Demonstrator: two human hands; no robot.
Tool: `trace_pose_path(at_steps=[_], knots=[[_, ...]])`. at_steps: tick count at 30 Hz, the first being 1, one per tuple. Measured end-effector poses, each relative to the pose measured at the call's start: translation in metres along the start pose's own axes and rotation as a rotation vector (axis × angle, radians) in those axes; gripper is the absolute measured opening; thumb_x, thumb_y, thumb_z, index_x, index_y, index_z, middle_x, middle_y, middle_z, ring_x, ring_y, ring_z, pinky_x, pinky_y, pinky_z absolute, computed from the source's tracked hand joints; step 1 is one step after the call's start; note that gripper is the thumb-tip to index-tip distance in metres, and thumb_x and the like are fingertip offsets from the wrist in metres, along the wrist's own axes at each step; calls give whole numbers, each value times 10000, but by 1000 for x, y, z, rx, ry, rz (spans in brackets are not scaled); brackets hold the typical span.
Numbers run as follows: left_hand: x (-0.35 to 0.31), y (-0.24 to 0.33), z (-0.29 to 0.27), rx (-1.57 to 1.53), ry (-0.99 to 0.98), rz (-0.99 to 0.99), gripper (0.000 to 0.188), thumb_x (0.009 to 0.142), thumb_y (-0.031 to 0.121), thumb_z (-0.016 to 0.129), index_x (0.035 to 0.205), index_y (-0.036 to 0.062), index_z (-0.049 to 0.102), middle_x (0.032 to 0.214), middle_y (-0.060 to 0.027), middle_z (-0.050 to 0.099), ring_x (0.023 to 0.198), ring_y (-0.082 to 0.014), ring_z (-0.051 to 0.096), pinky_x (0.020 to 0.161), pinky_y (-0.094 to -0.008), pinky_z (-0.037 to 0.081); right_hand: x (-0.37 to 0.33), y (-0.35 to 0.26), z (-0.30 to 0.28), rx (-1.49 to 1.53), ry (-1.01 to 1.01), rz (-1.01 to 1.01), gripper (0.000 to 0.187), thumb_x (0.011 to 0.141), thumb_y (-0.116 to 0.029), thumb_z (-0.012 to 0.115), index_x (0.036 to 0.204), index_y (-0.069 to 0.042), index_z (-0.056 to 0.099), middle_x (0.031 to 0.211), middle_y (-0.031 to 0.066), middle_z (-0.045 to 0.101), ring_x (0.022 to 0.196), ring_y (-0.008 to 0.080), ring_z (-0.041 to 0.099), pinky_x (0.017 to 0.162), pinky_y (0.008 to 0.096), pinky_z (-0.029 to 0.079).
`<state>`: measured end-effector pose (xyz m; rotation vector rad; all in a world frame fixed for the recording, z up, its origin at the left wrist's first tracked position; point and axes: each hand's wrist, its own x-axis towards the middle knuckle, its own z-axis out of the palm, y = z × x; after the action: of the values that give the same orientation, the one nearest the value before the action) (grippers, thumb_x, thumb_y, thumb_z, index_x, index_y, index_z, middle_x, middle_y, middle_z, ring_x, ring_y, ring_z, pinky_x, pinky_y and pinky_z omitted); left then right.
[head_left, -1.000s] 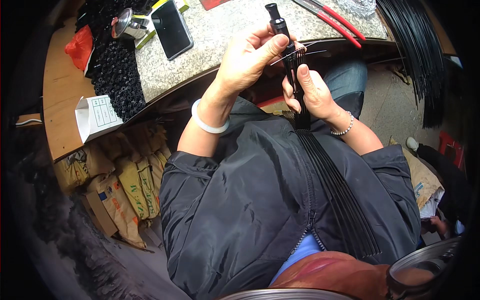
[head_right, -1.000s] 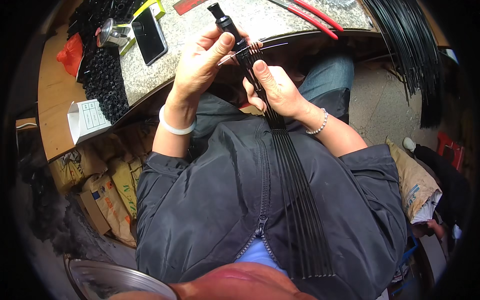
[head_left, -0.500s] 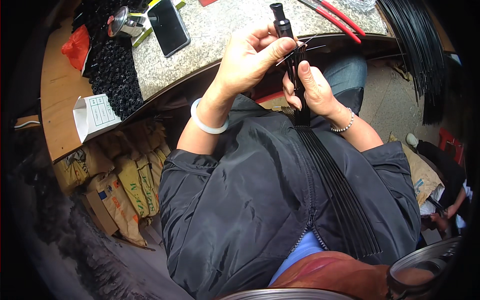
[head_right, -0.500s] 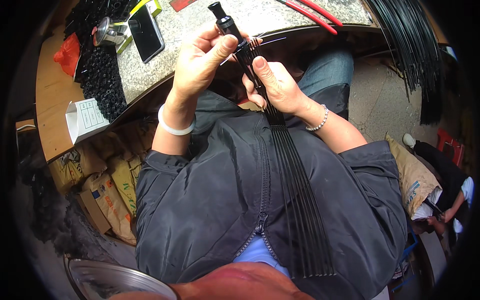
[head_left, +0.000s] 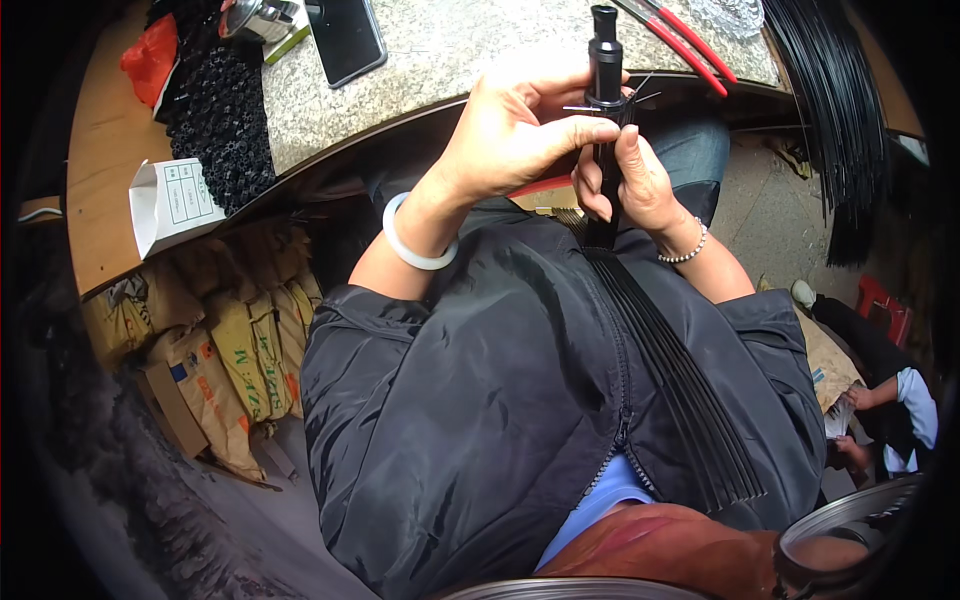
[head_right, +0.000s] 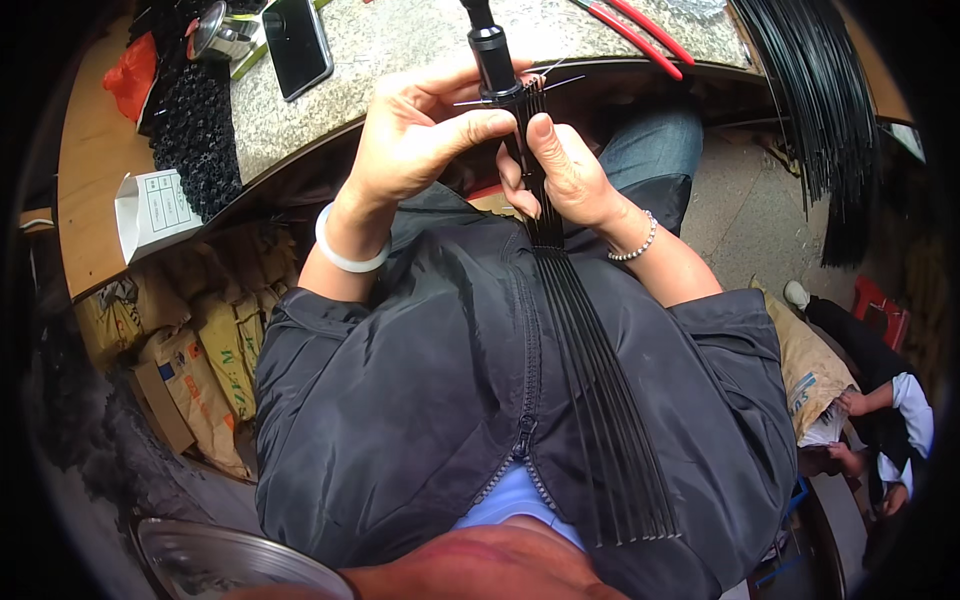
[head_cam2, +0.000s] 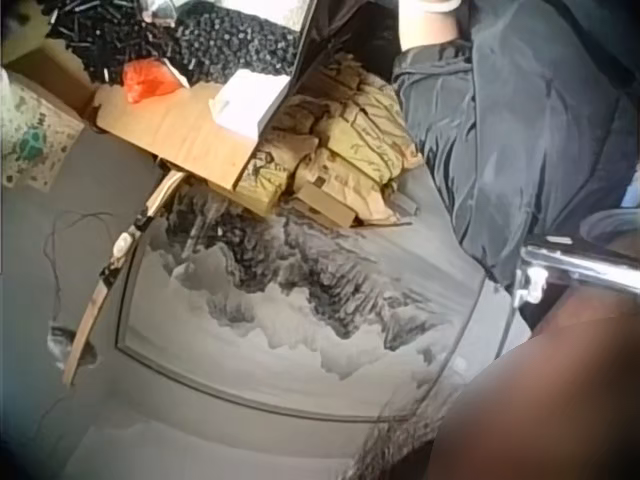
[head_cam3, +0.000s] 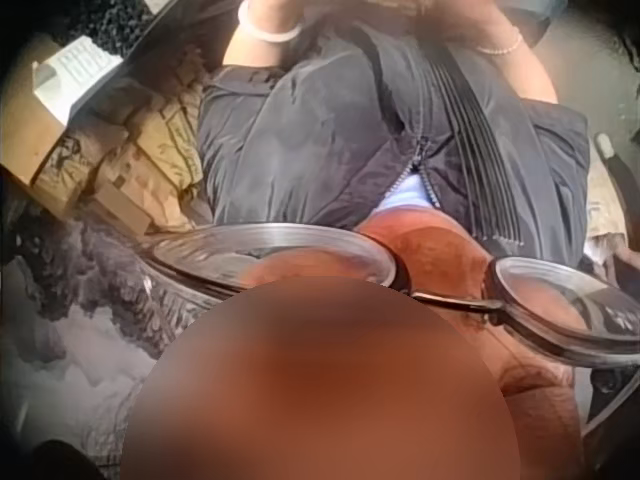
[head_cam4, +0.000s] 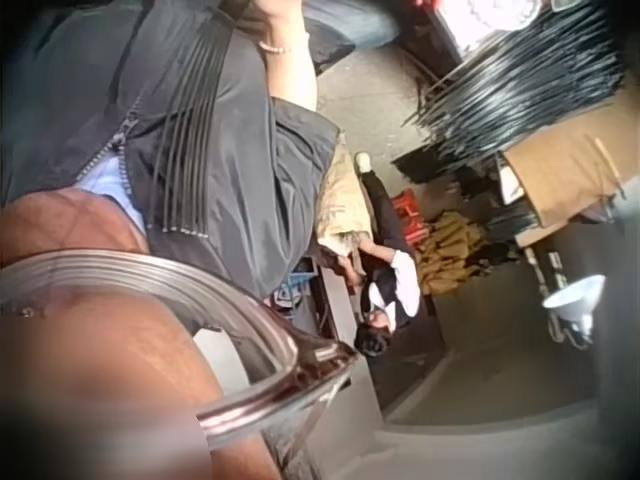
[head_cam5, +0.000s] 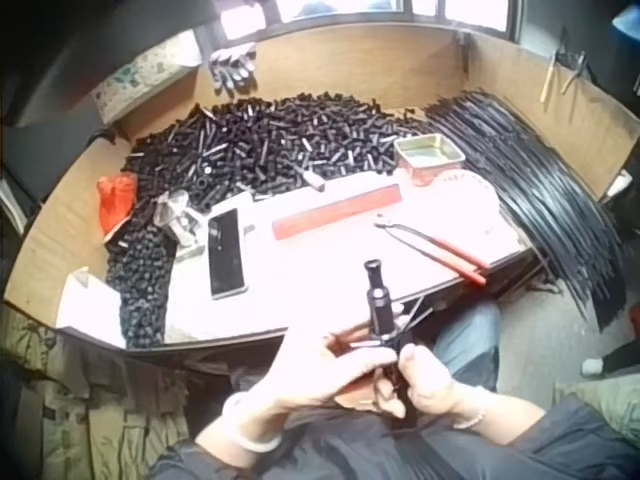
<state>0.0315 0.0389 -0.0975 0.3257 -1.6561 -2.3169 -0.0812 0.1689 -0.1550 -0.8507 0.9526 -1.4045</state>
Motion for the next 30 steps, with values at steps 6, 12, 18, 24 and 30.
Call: trace_pose_path(at_steps=[6,12,18,24,30], knots=[[1,6,-7,105,-40,4,366,755,-49,651,1114,-33,581,921,-89,650,804,-135,620,721,-246,515,-1,-3,3,13,-39,-7,620,909,-571,225,695,-25,426,451,46,403,372,125,406,397,223,347],[-20,20,17,121,-106,29,276,726,-23,677,989,-80,612,830,-118,665,720,-175,657,642,-262,524,-23,-12,-2,-201,-61,-27,651,886,-602,280,822,-2,524,648,61,556,559,118,537,544,246,441],[-29,-5,31,-202,82,78,300,750,133,704,931,-87,611,762,-136,641,538,-207,636,450,-280,521,-22,-6,6,-205,-1,-167,581,872,-565,396,951,-1,514,839,93,576,731,126,543,652,267,451],[34,-21,-30,-620,-378,138,523,872,393,531,1168,-36,488,930,-133,637,657,-177,644,528,-251,535,46,-26,-8,-127,-149,-217,552,923,-520,299,929,5,466,735,85,519,575,171,552,605,257,468],[57,-31,-65,-671,-614,126,531,878,384,526,1206,-25,448,1113,-187,552,1023,-260,564,896,-372,458,55,-30,14,-55,-119,-268,456,941,-464,330,780,-49,430,511,56,447,406,111,429,379,205,348]])
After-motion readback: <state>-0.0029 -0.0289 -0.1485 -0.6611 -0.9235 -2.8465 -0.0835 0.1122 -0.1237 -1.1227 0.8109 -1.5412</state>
